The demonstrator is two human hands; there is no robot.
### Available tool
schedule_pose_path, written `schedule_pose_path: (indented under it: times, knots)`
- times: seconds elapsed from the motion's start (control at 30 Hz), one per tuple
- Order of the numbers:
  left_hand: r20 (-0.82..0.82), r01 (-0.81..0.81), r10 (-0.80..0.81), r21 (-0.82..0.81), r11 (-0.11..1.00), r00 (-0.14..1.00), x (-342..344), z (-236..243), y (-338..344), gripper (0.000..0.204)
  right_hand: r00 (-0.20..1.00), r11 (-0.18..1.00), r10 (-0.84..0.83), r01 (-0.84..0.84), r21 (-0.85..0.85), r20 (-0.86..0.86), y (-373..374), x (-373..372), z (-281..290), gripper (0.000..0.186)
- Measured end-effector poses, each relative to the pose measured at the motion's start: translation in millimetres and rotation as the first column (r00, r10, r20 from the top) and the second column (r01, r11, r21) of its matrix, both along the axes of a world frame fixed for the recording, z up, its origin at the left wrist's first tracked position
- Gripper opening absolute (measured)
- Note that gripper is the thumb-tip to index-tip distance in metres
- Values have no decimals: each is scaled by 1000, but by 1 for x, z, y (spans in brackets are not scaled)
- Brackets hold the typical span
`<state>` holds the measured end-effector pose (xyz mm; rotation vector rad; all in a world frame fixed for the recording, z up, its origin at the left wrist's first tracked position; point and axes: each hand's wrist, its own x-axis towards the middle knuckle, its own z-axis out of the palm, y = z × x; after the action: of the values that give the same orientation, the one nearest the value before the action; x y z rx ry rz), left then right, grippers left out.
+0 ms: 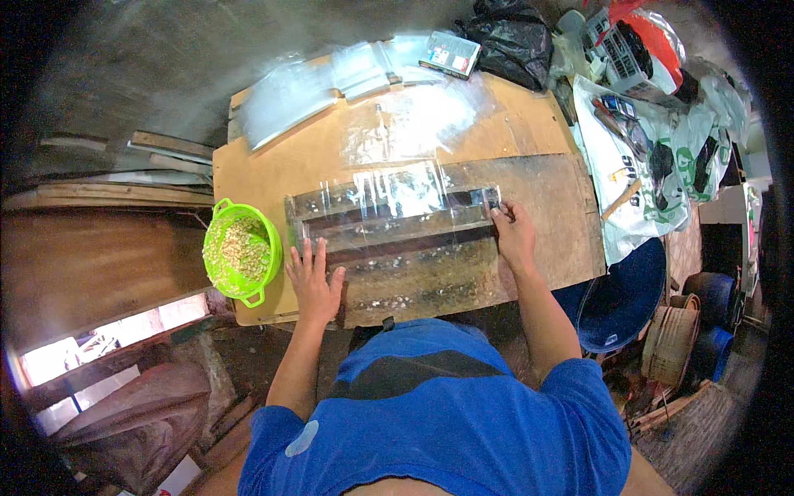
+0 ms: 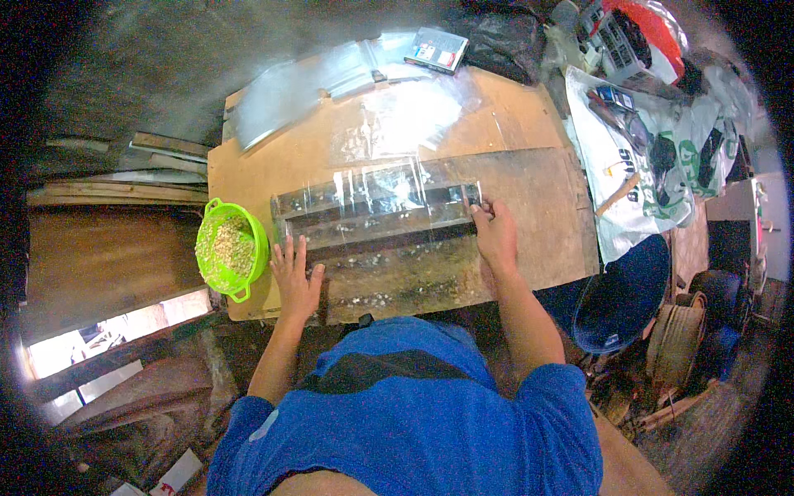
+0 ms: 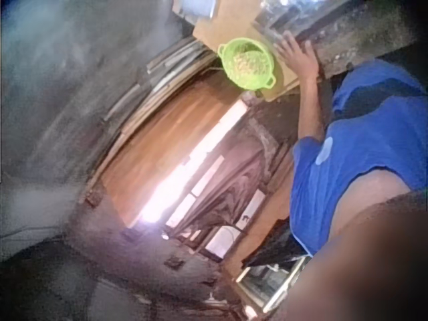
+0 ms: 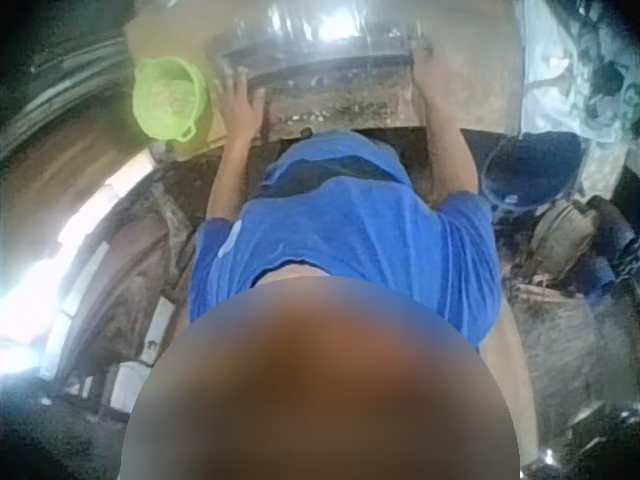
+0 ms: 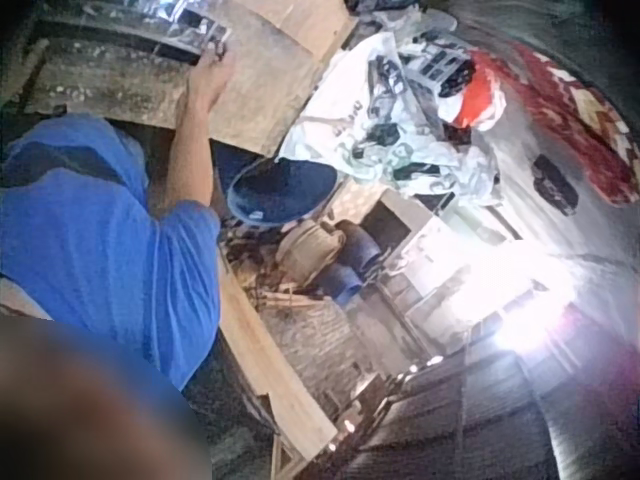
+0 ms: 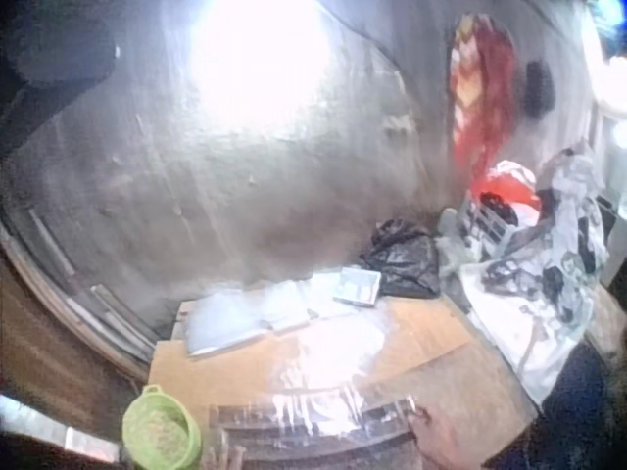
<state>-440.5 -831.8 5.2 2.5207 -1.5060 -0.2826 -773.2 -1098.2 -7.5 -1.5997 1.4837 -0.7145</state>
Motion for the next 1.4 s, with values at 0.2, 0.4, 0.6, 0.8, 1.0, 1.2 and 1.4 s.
schedule_pose_path:
  times: [0.2, 0.4, 0.6, 0.8, 1.0, 1.2, 1.4]
  knots:
    - [-5, 7, -7, 1, 1000, 1000, 0, -3, 1, 72, 990, 922, 67, -108, -372, -122, 17, 5, 25, 20]
    - [-19, -4, 4, 29, 1000, 1000, -2, 1, -1, 73, 960, 726, 203, -279, -628, -192, 37, 1, 28, 28]
    - [-36, -7, 9, 61, 998, 999, -2, 3, -2, 75, 935, 627, 275, -350, -696, -223, 41, -1, 30, 34]
    - [-40, -11, 9, -34, 999, 999, -5, 17, -12, 74, 909, 544, 389, -357, -759, -149, 49, 1, 51, 34]
    - [-224, 132, -201, -288, 949, 954, -1, 71, -71, 70, 795, 405, 595, -422, -811, -116, 68, 6, 100, 27]
    - [-612, 225, -443, -401, 888, 655, 6, 111, -140, 83, 686, 469, 727, -462, -753, 32, 93, 6, 160, 24]
    - [-879, 363, -423, -328, 872, 219, 8, 115, -120, 75, 811, 793, 447, -164, -587, 377, 101, -13, 183, 16]
